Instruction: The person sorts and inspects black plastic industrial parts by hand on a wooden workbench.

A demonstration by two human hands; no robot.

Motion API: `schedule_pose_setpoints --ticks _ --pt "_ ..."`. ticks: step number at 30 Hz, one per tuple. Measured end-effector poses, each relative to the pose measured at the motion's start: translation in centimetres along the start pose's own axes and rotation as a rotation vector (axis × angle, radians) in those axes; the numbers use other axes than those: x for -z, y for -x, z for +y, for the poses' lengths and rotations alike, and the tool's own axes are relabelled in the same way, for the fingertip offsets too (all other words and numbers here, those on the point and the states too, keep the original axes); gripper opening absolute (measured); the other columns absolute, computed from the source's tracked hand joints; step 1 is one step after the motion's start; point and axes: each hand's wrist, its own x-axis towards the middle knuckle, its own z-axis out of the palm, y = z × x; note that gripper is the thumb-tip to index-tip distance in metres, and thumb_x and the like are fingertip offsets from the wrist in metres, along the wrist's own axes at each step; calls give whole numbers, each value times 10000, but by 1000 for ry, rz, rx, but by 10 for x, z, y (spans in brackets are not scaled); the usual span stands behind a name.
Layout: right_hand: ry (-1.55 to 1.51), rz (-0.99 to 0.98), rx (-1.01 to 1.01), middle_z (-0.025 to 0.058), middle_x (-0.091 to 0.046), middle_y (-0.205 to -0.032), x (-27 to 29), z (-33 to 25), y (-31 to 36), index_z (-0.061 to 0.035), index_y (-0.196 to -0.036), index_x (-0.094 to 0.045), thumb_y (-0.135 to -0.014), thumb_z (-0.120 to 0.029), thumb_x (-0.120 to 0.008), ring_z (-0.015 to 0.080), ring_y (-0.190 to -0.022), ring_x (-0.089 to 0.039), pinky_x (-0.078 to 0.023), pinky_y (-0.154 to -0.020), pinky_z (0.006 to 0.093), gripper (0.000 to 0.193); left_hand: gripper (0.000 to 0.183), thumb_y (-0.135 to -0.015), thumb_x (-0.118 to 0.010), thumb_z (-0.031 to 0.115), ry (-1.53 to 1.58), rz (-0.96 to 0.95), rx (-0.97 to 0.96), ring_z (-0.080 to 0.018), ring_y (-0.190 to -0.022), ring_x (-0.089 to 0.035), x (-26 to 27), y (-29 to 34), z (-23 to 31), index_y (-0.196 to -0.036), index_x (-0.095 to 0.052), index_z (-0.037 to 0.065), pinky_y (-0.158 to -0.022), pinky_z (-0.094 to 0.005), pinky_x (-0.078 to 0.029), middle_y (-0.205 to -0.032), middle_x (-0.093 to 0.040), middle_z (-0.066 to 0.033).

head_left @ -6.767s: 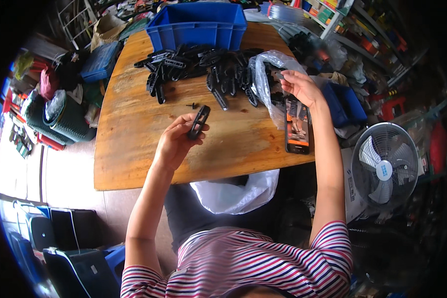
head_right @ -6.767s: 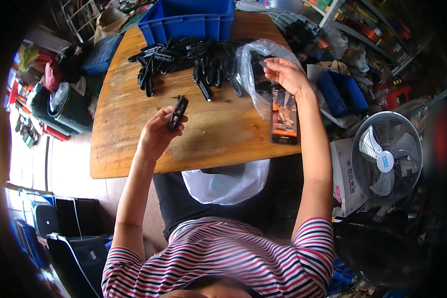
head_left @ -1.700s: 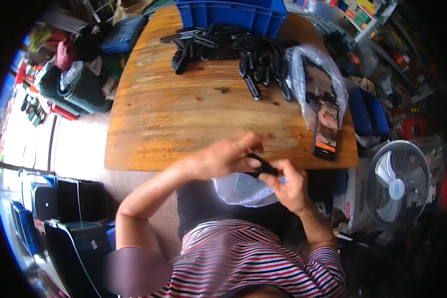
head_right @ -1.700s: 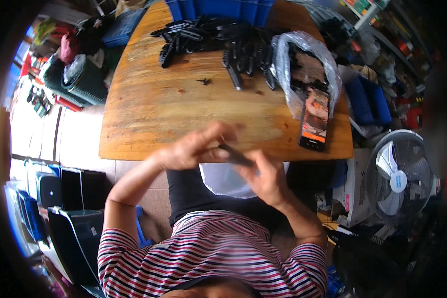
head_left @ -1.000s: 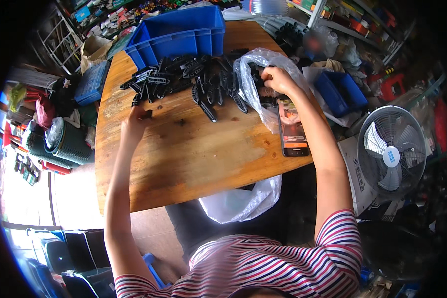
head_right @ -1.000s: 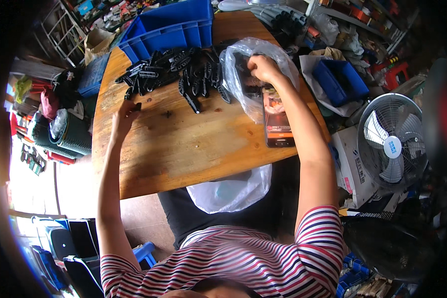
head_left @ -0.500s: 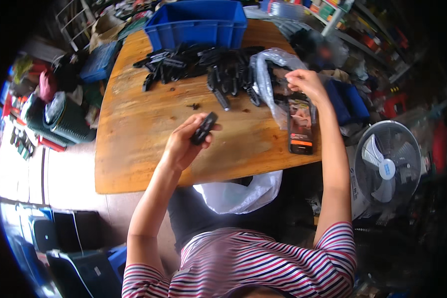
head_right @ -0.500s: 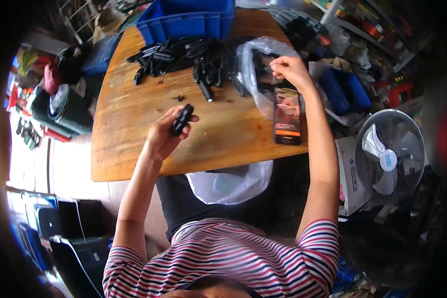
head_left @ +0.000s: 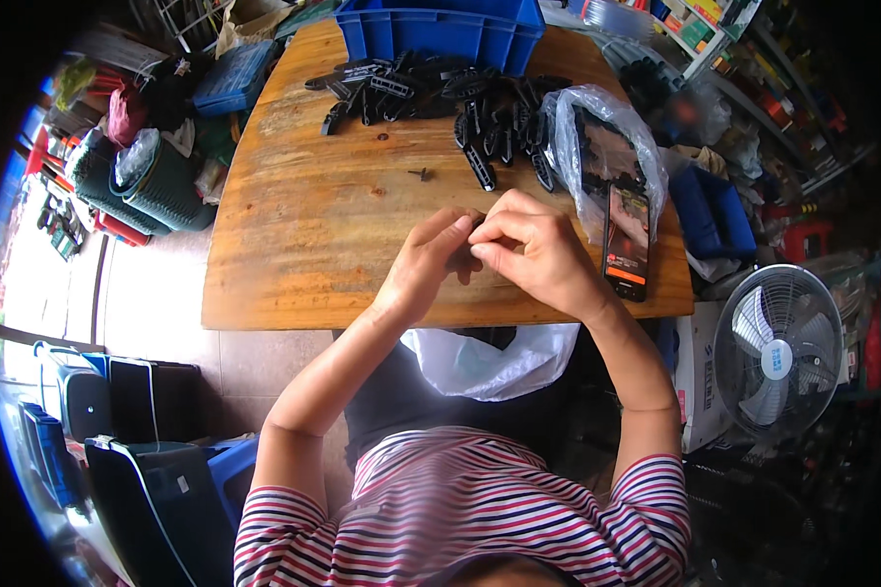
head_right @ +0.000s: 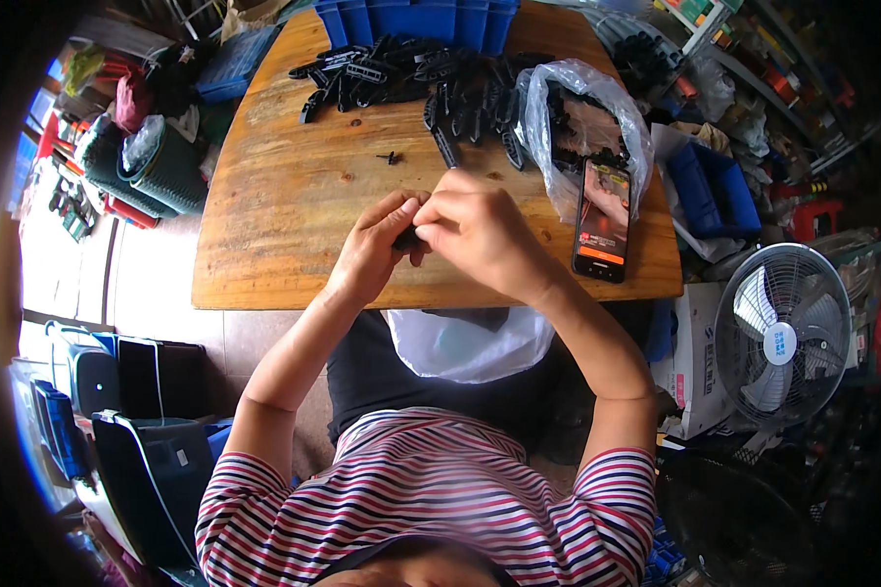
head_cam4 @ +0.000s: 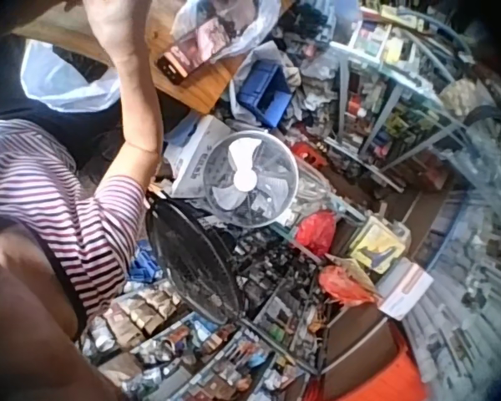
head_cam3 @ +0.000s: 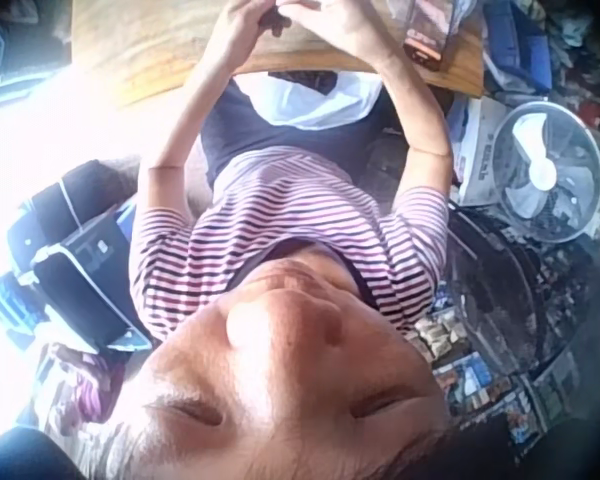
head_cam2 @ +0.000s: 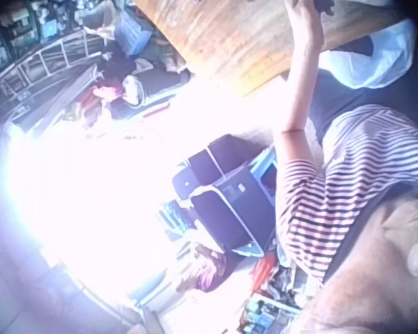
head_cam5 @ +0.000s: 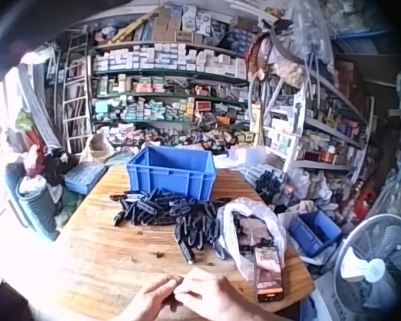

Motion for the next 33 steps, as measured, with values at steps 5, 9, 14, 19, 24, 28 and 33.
schedule_pose_setpoints --ticks 5,9,14,19,24,28,33 --pt "69 31 -61 111 -552 -763 7 -2 1 6 -754 -618 -706 8 -645 246 -678 -578 -455 -615 318 55 425 -838 -543 184 -304 -98 -33 -125 -774 -516 -2 9 11 -1201 -472 -26 -661 -254 -423 -913 -565 -77" --pt "-76 42 -100 86 -554 -785 5 -1 7 8 -902 -586 -765 -52 -658 154 -678 -553 -441 -594 281 166 423 -835 -534 120 -501 -45 -155 -184 -985 -539 -4 22 17 -1224 -456 -26 -831 -303 -431 -1074 -577 -123" --pt "-28 -8 -235 143 -622 -828 5 -29 38 3 -980 -556 -760 -79 -691 211 -683 -611 -472 -599 314 271 420 -855 -540 59 -588 -210 -100 -241 -1106 -492 -15 46 19 -1260 -443 5 -944 -350 -367 -1151 -538 -144" --pt "244 151 -5 98 -598 -840 -28 -9 124 -35 -965 -591 -717 -95 -733 229 -695 -596 -495 -621 322 292 491 -777 -654 68 -1183 -148 -572 -294 -1100 -503 54 -17 33 -1234 -476 77 -912 -368 -417 -1209 -515 -145" --pt "394 -9 -30 94 -585 -933 -59 15 144 -51 -942 -620 -673 -64 -712 265 -775 -567 -493 -679 340 284 434 -784 -608 344 -1672 821 -442 -378 -1012 -491 201 -118 61 -1083 -570 31 -859 -441 -412 -1063 -554 -217" --pt "324 157 217 91 -588 -834 9 27 83 -50 -867 -624 -735 -37 -639 259 -750 -570 -483 -661 344 134 316 -785 -589 295 -1771 691 -218 -354 -1050 -481 216 -122 46 -1020 -564 86 -839 -465 -412 -1064 -563 -151" --pt "489 365 -172 127 -643 -869 118 160 -8 -37 -891 -612 -752 -39 -625 262 -830 -617 -469 -731 339 140 240 -803 -577 183 -1599 516 -414 -348 -876 -559 165 -91 41 -1014 -564 68 -723 -425 -452 -923 -595 -159"
